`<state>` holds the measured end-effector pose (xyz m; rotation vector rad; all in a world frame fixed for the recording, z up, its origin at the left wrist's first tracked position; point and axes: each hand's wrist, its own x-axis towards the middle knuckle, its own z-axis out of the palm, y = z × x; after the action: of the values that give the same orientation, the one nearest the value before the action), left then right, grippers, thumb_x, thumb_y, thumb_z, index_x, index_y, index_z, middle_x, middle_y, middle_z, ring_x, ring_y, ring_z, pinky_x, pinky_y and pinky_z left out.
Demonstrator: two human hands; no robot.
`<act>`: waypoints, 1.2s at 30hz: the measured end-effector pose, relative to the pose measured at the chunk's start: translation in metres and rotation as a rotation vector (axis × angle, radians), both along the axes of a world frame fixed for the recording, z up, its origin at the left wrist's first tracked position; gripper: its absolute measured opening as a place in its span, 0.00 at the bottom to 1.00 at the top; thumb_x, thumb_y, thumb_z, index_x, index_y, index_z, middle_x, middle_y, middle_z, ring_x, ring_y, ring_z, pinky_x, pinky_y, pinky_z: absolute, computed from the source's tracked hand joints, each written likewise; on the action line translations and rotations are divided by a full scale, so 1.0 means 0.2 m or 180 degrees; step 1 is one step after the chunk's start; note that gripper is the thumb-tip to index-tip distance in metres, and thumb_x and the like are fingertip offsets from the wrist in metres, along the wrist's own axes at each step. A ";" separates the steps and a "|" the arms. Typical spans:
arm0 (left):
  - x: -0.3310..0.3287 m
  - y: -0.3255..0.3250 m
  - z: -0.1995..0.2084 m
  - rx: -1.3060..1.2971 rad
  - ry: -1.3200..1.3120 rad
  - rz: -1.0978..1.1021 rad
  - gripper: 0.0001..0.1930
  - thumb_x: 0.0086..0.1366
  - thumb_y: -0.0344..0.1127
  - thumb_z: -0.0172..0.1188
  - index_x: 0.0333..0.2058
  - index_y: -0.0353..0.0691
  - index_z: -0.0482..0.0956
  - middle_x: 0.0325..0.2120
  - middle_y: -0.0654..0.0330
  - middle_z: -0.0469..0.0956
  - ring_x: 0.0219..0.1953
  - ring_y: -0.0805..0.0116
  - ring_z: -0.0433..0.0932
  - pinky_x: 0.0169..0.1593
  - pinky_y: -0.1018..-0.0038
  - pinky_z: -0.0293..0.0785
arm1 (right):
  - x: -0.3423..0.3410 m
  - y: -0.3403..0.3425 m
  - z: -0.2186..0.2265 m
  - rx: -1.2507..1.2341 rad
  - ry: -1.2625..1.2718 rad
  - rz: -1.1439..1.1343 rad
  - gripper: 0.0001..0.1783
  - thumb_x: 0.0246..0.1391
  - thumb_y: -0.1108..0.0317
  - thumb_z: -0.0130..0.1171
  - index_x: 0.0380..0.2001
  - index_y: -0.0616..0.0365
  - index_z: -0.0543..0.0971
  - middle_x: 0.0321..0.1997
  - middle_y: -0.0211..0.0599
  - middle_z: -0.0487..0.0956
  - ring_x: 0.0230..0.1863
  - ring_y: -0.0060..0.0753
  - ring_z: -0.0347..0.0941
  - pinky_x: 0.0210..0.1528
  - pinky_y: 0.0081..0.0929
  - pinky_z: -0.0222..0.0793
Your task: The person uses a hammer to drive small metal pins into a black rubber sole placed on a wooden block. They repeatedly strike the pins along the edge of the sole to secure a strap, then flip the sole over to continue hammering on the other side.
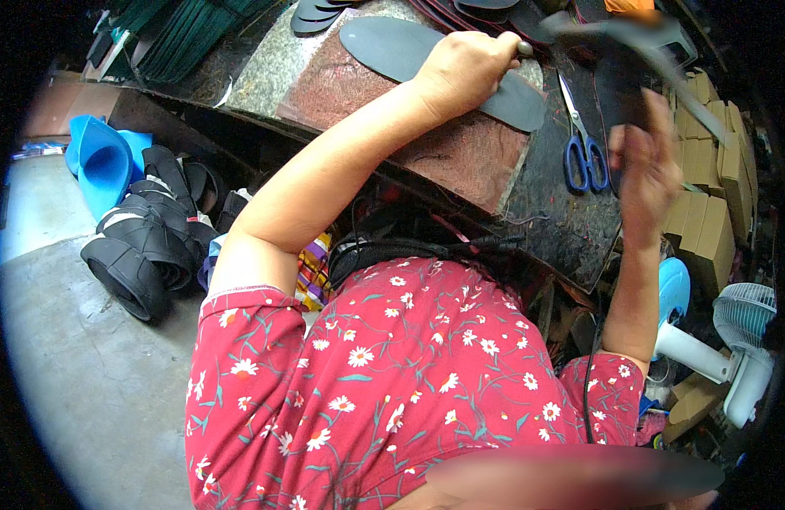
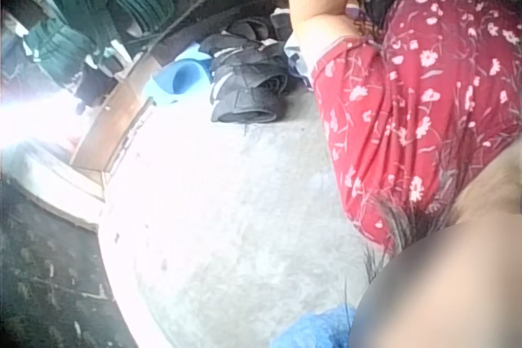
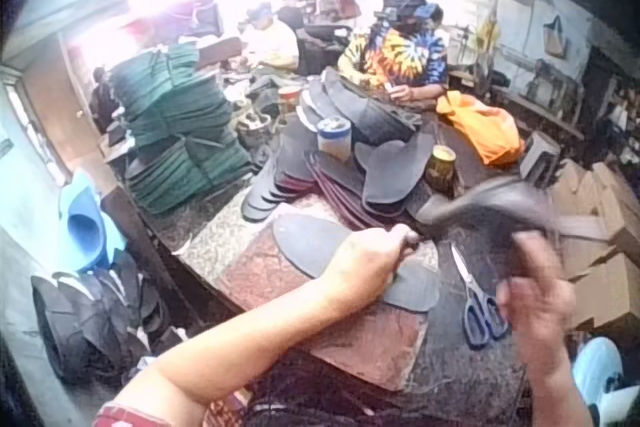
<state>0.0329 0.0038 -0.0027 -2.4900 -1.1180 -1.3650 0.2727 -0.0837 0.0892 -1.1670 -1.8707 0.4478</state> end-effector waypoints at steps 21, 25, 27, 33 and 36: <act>0.02 -0.01 0.00 -0.0297 -0.0153 -0.0063 0.11 0.63 0.39 0.65 0.36 0.41 0.74 0.25 0.50 0.80 0.29 0.49 0.82 0.31 0.61 0.77 | 0.04 -0.04 0.02 0.0274 0.0797 0.0447 0.23 0.70 0.57 0.50 0.64 0.51 0.70 0.30 0.33 0.77 0.25 0.19 0.68 0.27 0.16 0.64; 0.04 -0.02 -0.01 -0.0545 -0.0285 0.0143 0.10 0.62 0.38 0.64 0.36 0.40 0.74 0.22 0.50 0.79 0.29 0.50 0.82 0.32 0.59 0.77 | 0.09 0.02 -0.16 -0.0584 -0.0572 -0.0320 0.24 0.67 0.54 0.53 0.64 0.45 0.71 0.39 0.37 0.84 0.32 0.29 0.79 0.35 0.26 0.72; 0.02 -0.01 -0.02 -0.0876 -0.0708 0.0211 0.08 0.62 0.36 0.64 0.35 0.40 0.77 0.23 0.49 0.80 0.30 0.51 0.83 0.34 0.60 0.78 | 0.11 0.03 -0.23 -0.0678 -0.0982 -0.0513 0.24 0.66 0.51 0.53 0.64 0.39 0.71 0.43 0.42 0.84 0.38 0.39 0.82 0.39 0.32 0.74; -0.13 0.06 0.03 -0.1265 -0.3352 -0.0226 0.06 0.69 0.31 0.58 0.37 0.34 0.73 0.27 0.58 0.80 0.29 0.72 0.81 0.33 0.76 0.80 | 0.10 0.02 -0.25 -0.1148 -0.1271 -0.0637 0.24 0.65 0.48 0.53 0.63 0.29 0.70 0.47 0.47 0.82 0.48 0.57 0.78 0.45 0.42 0.74; -0.21 0.06 0.02 -0.1406 -0.2685 -0.0174 0.08 0.65 0.34 0.62 0.33 0.35 0.78 0.26 0.59 0.83 0.28 0.73 0.83 0.33 0.75 0.79 | 0.10 0.02 -0.24 -0.1125 -0.1237 -0.0580 0.24 0.65 0.49 0.53 0.64 0.30 0.70 0.48 0.47 0.82 0.49 0.57 0.78 0.46 0.43 0.74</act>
<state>-0.0085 0.0149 0.0005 -2.1972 -1.6301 -2.5468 0.2923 -0.0793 0.0407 -1.7482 -2.0367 0.4876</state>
